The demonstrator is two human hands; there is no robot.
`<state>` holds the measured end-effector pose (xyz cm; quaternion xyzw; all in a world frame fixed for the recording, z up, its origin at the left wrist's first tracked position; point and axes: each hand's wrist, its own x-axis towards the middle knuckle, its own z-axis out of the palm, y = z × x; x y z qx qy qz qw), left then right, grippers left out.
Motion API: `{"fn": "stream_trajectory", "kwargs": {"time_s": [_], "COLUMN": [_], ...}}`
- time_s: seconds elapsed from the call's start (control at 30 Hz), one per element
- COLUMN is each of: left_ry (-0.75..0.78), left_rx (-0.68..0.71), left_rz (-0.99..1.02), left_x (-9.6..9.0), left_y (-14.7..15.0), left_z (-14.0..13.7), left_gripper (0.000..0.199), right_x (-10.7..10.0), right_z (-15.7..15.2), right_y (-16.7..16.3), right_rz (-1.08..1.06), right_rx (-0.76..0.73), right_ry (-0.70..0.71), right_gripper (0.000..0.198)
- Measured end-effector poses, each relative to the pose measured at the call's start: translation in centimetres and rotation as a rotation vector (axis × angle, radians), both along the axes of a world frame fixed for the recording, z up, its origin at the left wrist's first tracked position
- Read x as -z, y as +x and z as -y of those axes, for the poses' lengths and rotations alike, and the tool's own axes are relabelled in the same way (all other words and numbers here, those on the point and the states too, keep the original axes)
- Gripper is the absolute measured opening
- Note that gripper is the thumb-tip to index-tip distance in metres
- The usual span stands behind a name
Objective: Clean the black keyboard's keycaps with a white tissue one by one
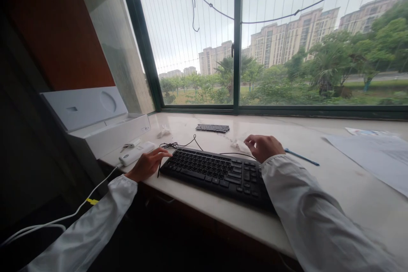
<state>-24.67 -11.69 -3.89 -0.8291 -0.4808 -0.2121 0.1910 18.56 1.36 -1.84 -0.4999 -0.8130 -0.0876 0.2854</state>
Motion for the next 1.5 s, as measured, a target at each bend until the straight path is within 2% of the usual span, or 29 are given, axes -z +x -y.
{"fn": "stream_trajectory", "kwargs": {"time_s": [0.07, 0.17, 0.3, 0.4, 0.47, 0.53, 0.63, 0.87, 1.03, 1.2, 1.4, 1.5], "left_ry": [0.035, 0.073, 0.077, -0.075, -0.248, -0.354, -0.396, -0.400, -0.353, -0.323, -0.255, -0.198], "left_rx": [-0.030, -0.064, -0.167, -0.215, -0.186, -0.133, -0.101, -0.118, -0.122, -0.067, 0.011, 0.024], "left_rz": [0.100, 0.166, 0.180, 0.167, 0.087, -0.010, -0.079, -0.200, -0.225, -0.216, -0.153, -0.083], "left_x": [-0.7, -2.5, -5.4, -7.2, -7.9, -8.1, -7.5, -4.4, -2.9, -2.6, -3.6, -4.9], "left_y": [0.6, 2.1, 4.9, 7.3, 9.2, 11.2, 14.2, 19.5, 20.6, 20.6, 20.7, 21.1], "left_z": [-0.4, -2.0, -6.6, -11.1, -14.1, -16.8, -20.4, -26.2, -28.3, -28.5, -26.4, -24.8], "left_gripper": [0.035, 0.027, 0.022, 0.025, 0.029, 0.031, 0.028, 0.024, 0.021, 0.020, 0.022, 0.024], "right_x": [0.1, 0.8, 1.8, 2.1, 2.0, 1.8, 1.5, 1.1, 1.0, 1.1, 1.0, 1.2], "right_z": [-0.2, -0.5, -0.9, -1.1, -1.1, -1.0, -0.7, -0.8, -0.8, -0.9, -0.7, -1.1], "right_y": [0.5, 0.4, -0.1, 0.0, 0.2, 0.3, 0.3, 0.2, 0.0, -0.2, -0.2, 0.0], "right_rz": [-0.011, -0.003, 0.037, 0.090, 0.125, 0.147, 0.158, 0.179, 0.151, 0.152, 0.072, -0.106], "right_rx": [0.032, 0.002, -0.028, -0.023, -0.010, 0.013, 0.027, 0.097, 0.141, 0.121, 0.158, 0.204], "right_ry": [-0.023, -0.060, -0.113, -0.216, -0.284, -0.308, -0.291, -0.155, -0.070, -0.061, -0.072, -0.147], "right_gripper": [0.025, 0.026, 0.031, 0.032, 0.028, 0.026, 0.024, 0.025, 0.027, 0.029, 0.028, 0.026]}}
